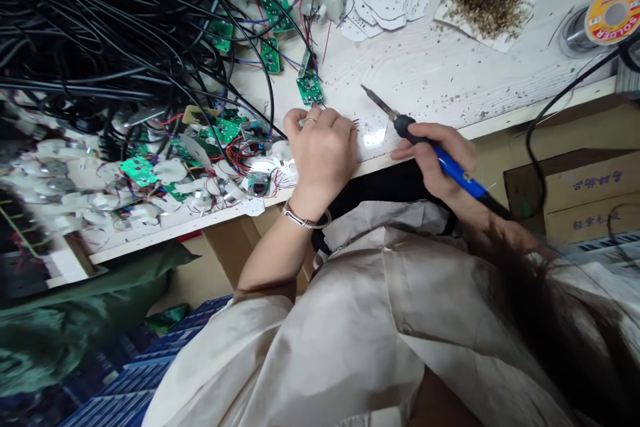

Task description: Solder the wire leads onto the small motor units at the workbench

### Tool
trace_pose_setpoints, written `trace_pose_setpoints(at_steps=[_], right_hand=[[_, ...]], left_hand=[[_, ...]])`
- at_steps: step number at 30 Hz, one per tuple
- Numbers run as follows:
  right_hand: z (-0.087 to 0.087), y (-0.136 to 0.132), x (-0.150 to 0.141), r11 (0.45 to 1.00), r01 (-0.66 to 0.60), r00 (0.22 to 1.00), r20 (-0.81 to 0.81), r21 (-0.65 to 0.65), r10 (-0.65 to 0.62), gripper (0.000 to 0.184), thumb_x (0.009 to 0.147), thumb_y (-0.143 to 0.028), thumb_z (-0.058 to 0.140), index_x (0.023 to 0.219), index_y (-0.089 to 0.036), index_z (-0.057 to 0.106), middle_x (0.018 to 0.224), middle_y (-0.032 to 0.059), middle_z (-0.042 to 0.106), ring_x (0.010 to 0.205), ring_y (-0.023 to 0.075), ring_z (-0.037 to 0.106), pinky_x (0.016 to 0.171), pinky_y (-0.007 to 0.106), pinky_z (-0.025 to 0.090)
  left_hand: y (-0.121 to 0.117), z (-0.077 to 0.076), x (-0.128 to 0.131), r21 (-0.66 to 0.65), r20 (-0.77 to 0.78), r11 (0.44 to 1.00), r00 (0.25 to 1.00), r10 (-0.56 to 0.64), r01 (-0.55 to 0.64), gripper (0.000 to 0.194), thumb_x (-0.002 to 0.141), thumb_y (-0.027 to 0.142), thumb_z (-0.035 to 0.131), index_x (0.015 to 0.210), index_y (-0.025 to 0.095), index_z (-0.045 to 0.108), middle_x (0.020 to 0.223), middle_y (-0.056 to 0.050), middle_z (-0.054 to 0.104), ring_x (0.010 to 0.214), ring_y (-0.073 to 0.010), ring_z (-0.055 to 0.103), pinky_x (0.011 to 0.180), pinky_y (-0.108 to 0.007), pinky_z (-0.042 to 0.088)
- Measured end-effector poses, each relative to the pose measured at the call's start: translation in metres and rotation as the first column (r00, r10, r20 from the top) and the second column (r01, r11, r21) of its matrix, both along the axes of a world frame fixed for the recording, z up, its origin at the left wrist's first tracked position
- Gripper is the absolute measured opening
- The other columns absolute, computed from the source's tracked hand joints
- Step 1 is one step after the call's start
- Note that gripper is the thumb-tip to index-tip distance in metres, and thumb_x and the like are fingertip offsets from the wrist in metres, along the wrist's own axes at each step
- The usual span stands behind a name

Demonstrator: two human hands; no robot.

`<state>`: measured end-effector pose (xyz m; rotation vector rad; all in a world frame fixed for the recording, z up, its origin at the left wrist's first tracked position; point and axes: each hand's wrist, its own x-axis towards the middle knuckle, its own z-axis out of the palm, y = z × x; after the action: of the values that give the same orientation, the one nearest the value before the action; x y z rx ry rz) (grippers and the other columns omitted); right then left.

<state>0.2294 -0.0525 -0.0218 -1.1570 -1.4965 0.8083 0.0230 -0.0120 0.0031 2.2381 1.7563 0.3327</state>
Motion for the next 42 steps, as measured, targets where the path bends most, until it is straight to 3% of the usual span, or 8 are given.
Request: trace_pose_setpoints(at_steps=[3,7,18,24,31,37,42], right_hand=[[0.000,-0.005,0.005,0.993,0.062,0.990,-0.118,-0.101,-0.073,0.024,0.100,-0.050,0.063,0.104,-0.031,0.076,0.066,-0.0050,0.074,0.051,0.0146,0.070,0.055,0.031,0.059],[-0.006,-0.001,0.005,0.985,0.090,0.988,-0.113,-0.146,-0.107,0.032,0.098,-0.057,0.063,0.095,-0.030,0.078,0.058,-0.0050,0.070,0.040,0.0129,0.060,0.045,0.030,0.049],[-0.002,0.005,0.005,0.986,0.025,0.998,-0.052,-0.163,-0.034,0.036,0.101,-0.057,0.056,0.094,-0.030,0.077,0.059,-0.0036,0.068,0.052,0.0161,0.067,0.061,0.035,0.058],[0.001,0.007,0.002,0.981,0.021,0.996,-0.085,-0.191,-0.038,0.036,0.100,-0.057,0.059,0.091,-0.028,0.078,0.057,-0.0049,0.067,0.043,0.0119,0.059,0.055,0.032,0.055],[0.004,0.009,0.000,0.971,0.009,0.959,-0.274,-0.240,-0.077,0.035,0.098,-0.055,0.065,0.092,-0.023,0.078,0.057,-0.0052,0.067,0.038,0.0100,0.056,0.039,0.025,0.044],[0.007,0.010,0.001,0.969,-0.002,0.991,-0.130,-0.249,-0.032,0.039,0.100,-0.060,0.060,0.089,-0.027,0.078,0.057,-0.0041,0.067,0.039,0.0106,0.056,0.046,0.029,0.049],[0.006,0.011,0.002,0.972,-0.021,0.988,-0.154,-0.236,-0.016,0.035,0.100,-0.056,0.061,0.091,-0.027,0.078,0.058,-0.0048,0.067,0.040,0.0098,0.057,0.045,0.027,0.048]], left_hand=[[0.003,-0.003,0.000,0.009,-0.020,1.000,1.000,-0.018,0.018,0.026,0.101,0.020,0.046,0.084,0.022,0.066,0.091,-0.009,0.068,0.107,-0.0317,0.061,0.108,-0.060,0.035],[0.003,-0.009,0.001,0.032,-0.030,0.999,1.000,-0.009,0.010,0.021,0.099,0.019,0.048,0.086,0.021,0.064,0.091,-0.010,0.067,0.108,-0.0324,0.061,0.109,-0.059,0.036],[0.000,-0.008,0.000,0.019,-0.043,1.000,0.999,0.005,-0.004,0.022,0.103,0.027,0.047,0.089,0.023,0.064,0.093,-0.009,0.066,0.106,-0.0309,0.060,0.108,-0.058,0.037],[0.002,-0.008,0.000,0.054,-0.048,0.999,0.999,-0.005,0.008,0.022,0.102,0.027,0.048,0.086,0.022,0.063,0.090,-0.009,0.066,0.101,-0.0298,0.060,0.103,-0.056,0.039],[0.005,-0.006,0.001,0.060,-0.053,0.998,0.998,-0.023,0.026,0.021,0.099,0.025,0.048,0.084,0.022,0.062,0.085,-0.009,0.064,0.096,-0.0304,0.061,0.096,-0.057,0.040],[0.005,-0.009,0.001,0.141,-0.084,0.989,0.996,-0.029,0.041,0.020,0.098,0.024,0.051,0.080,0.023,0.061,0.082,-0.008,0.064,0.090,-0.0292,0.061,0.089,-0.054,0.041],[0.007,-0.004,0.001,0.059,-0.069,0.998,0.997,-0.025,0.029,0.020,0.098,0.023,0.050,0.082,0.022,0.063,0.085,-0.010,0.065,0.094,-0.0309,0.061,0.091,-0.055,0.038]])
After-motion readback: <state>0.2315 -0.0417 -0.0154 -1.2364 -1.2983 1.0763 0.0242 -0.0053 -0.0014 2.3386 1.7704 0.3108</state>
